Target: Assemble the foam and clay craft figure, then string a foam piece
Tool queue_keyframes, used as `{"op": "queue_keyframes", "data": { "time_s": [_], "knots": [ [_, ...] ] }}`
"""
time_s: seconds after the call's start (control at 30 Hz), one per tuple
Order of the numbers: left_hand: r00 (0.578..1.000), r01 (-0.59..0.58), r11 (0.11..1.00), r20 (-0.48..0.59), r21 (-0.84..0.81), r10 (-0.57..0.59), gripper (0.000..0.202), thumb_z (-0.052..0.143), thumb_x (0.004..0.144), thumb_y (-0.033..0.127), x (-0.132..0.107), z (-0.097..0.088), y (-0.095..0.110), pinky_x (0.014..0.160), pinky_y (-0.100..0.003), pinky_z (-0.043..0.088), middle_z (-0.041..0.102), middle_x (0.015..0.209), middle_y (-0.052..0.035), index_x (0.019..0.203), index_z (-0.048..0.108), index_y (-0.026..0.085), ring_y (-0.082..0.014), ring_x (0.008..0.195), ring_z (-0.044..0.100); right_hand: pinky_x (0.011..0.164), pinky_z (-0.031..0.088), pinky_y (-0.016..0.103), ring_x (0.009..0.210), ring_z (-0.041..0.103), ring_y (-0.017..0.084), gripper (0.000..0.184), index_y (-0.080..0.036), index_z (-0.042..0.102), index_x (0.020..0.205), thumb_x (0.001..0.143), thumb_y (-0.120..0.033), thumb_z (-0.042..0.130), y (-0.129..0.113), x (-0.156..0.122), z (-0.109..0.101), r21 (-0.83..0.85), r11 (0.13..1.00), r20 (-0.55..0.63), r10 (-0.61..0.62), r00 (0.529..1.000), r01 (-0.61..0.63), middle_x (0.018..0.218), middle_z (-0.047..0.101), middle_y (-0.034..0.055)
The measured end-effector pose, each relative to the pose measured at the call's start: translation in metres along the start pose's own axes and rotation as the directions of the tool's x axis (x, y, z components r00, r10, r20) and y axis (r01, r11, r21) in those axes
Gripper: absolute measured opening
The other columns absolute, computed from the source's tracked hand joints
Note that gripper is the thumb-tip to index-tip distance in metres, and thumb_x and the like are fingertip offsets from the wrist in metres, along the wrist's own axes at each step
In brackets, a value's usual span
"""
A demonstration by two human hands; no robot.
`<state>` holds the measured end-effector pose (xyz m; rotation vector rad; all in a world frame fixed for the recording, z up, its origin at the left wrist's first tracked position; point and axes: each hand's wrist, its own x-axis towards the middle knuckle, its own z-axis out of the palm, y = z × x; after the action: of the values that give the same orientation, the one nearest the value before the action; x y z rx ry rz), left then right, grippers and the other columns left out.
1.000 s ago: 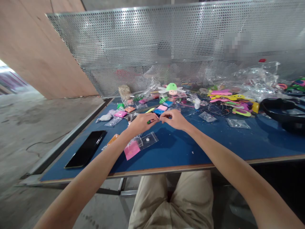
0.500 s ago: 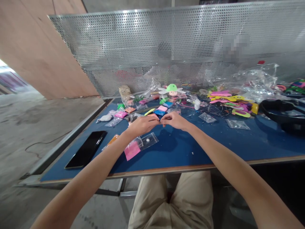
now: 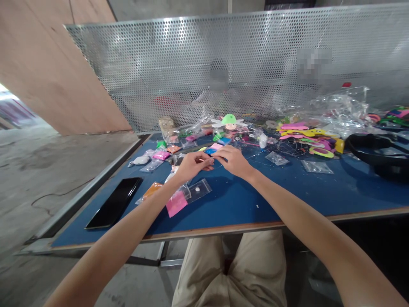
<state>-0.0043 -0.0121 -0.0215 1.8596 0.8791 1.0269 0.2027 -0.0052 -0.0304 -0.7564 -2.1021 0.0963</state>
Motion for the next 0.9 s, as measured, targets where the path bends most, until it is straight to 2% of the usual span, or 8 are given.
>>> {"op": "queue_keyframes", "data": {
  "time_s": [0.13, 0.23, 0.4, 0.63, 0.77, 0.83, 0.9],
  "knots": [
    [0.997, 0.075, 0.992, 0.029, -0.099, -0.072, 0.035, 0.072, 0.081, 0.046, 0.000, 0.001, 0.001, 0.071, -0.030, 0.063, 0.073, 0.080, -0.0077, 0.088, 0.065, 0.013, -0.0193, 0.076, 0.074, 0.090, 0.049, 0.041, 0.094, 0.064, 0.022, 0.022, -0.025, 0.071, 0.103, 0.098, -0.033, 0.051, 0.001, -0.001, 0.002, -0.051, 0.999, -0.054, 0.011, 0.998, -0.014, 0.099, 0.073, 0.0053],
    [0.996, 0.090, 0.987, 0.040, -0.131, -0.086, 0.035, 0.073, 0.080, 0.045, 0.000, 0.001, 0.002, 0.071, -0.030, 0.062, 0.073, 0.081, -0.0079, 0.087, 0.064, 0.012, -0.0197, 0.077, 0.074, 0.090, 0.048, 0.040, 0.093, 0.064, 0.022, 0.022, -0.025, 0.071, 0.100, 0.098, -0.034, 0.051, 0.002, -0.001, 0.002, -0.078, 0.997, -0.054, -0.015, 0.998, 0.010, 0.098, 0.073, 0.0054],
    [0.998, 0.061, 0.991, 0.031, -0.116, -0.058, 0.034, 0.073, 0.080, 0.045, 0.000, 0.001, -0.002, 0.071, -0.031, 0.062, 0.073, 0.079, -0.0071, 0.086, 0.064, 0.012, -0.0195, 0.076, 0.074, 0.089, 0.045, 0.040, 0.092, 0.061, 0.022, 0.023, -0.023, 0.069, 0.100, 0.099, -0.031, 0.048, 0.002, 0.000, 0.003, -0.124, 0.988, -0.028, -0.097, 0.995, 0.092, 0.097, 0.072, 0.0061],
    [0.999, -0.001, 0.999, 0.033, -0.053, 0.003, 0.030, 0.071, 0.082, 0.043, -0.001, 0.003, -0.003, 0.070, -0.032, 0.062, 0.073, 0.075, -0.0051, 0.085, 0.063, 0.015, -0.0187, 0.074, 0.074, 0.084, 0.038, 0.039, 0.088, 0.056, 0.023, 0.030, -0.021, 0.068, 0.099, 0.101, -0.029, 0.040, -0.001, 0.001, 0.002, -0.261, 0.959, 0.040, -0.104, 0.994, 0.111, 0.095, 0.069, 0.0078],
    [0.998, -0.055, 0.998, 0.038, 0.038, 0.054, 0.026, 0.068, 0.085, 0.042, -0.002, 0.001, -0.005, 0.068, -0.031, 0.061, 0.072, 0.074, -0.0033, 0.085, 0.062, 0.016, -0.0174, 0.071, 0.073, 0.084, 0.033, 0.040, 0.089, 0.054, 0.024, 0.029, -0.023, 0.070, 0.096, 0.100, -0.030, 0.042, -0.004, 0.001, 0.000, -0.289, 0.954, 0.048, -0.068, 0.996, 0.079, 0.094, 0.071, 0.0065],
    [0.992, -0.120, 0.980, 0.048, 0.158, 0.114, 0.023, 0.064, 0.088, 0.040, -0.001, -0.001, -0.007, 0.066, -0.029, 0.059, 0.071, 0.074, -0.0026, 0.086, 0.063, 0.017, -0.0159, 0.070, 0.071, 0.084, 0.030, 0.042, 0.088, 0.053, 0.024, 0.028, -0.024, 0.071, 0.094, 0.099, -0.032, 0.044, -0.006, 0.002, 0.000, -0.301, 0.953, 0.050, -0.032, 0.998, 0.046, 0.093, 0.072, 0.0057],
    [0.974, -0.225, 0.911, 0.062, 0.346, 0.217, 0.021, 0.062, 0.090, 0.038, 0.000, -0.005, -0.008, 0.065, -0.027, 0.055, 0.071, 0.075, -0.0021, 0.087, 0.064, 0.018, -0.0144, 0.068, 0.069, 0.084, 0.028, 0.043, 0.087, 0.052, 0.024, 0.027, -0.024, 0.072, 0.092, 0.098, -0.034, 0.047, -0.006, 0.002, 0.000, -0.308, 0.951, 0.046, 0.004, 0.999, 0.010, 0.092, 0.074, 0.0048]
  ]
}}
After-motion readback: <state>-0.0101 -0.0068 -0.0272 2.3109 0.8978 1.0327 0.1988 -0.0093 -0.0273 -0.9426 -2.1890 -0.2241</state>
